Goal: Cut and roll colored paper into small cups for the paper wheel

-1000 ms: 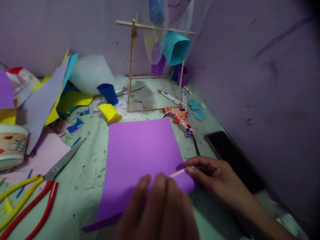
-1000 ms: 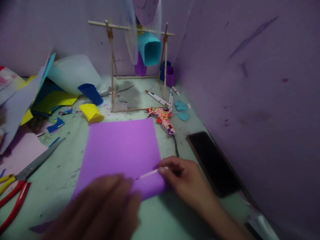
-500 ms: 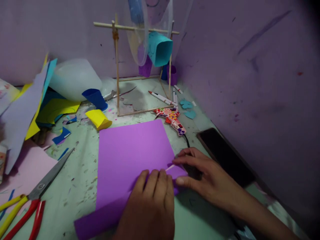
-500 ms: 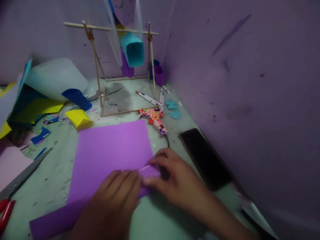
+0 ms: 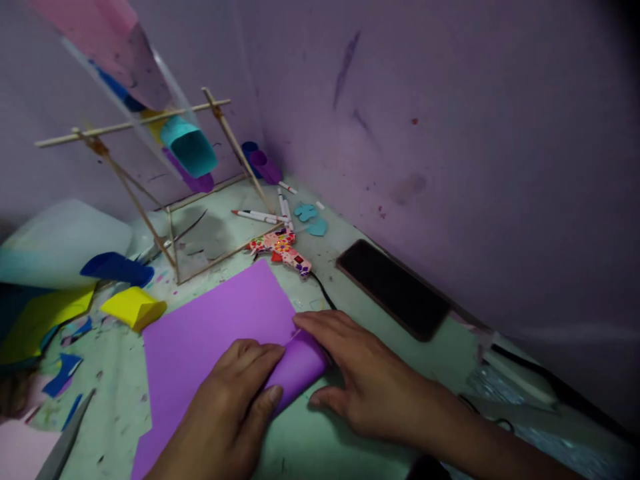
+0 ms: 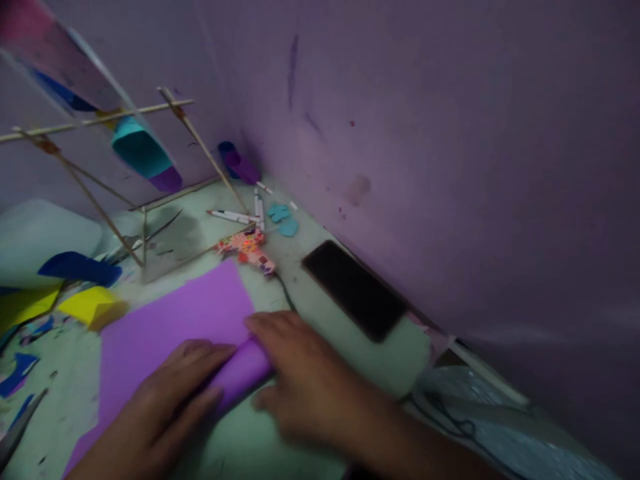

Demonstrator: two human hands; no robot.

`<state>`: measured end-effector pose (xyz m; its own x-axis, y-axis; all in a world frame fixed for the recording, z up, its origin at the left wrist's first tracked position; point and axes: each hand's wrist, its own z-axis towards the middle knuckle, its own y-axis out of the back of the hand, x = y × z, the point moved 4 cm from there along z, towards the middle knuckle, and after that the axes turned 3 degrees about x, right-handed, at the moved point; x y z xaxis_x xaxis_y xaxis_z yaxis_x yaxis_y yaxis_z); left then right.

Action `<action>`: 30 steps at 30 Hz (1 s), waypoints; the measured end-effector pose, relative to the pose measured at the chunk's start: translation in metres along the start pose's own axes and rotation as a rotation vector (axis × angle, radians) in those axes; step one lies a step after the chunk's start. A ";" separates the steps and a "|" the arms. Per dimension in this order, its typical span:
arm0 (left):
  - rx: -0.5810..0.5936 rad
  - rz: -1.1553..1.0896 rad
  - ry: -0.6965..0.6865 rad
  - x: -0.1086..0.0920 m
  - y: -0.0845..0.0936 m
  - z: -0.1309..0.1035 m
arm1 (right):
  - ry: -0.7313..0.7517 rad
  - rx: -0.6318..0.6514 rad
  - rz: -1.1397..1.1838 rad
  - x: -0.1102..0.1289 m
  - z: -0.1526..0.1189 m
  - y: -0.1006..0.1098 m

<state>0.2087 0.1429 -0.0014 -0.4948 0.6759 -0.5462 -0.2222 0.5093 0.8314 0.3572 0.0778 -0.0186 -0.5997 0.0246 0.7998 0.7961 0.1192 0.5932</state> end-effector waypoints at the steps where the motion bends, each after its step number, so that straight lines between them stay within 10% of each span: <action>1: -0.016 -0.012 0.003 0.000 0.001 0.000 | 0.024 0.016 0.001 0.000 0.001 0.000; 21: 0.105 -0.109 0.162 0.011 0.005 0.002 | 0.041 0.121 -0.112 0.003 0.020 0.005; 30: 0.127 -0.232 0.238 0.022 0.008 0.007 | 0.071 -0.380 -0.030 0.003 -0.024 0.008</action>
<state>0.2018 0.1652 -0.0074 -0.6286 0.3991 -0.6675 -0.2529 0.7067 0.6607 0.3637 0.0553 -0.0095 -0.6267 -0.0441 0.7780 0.7595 -0.2578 0.5972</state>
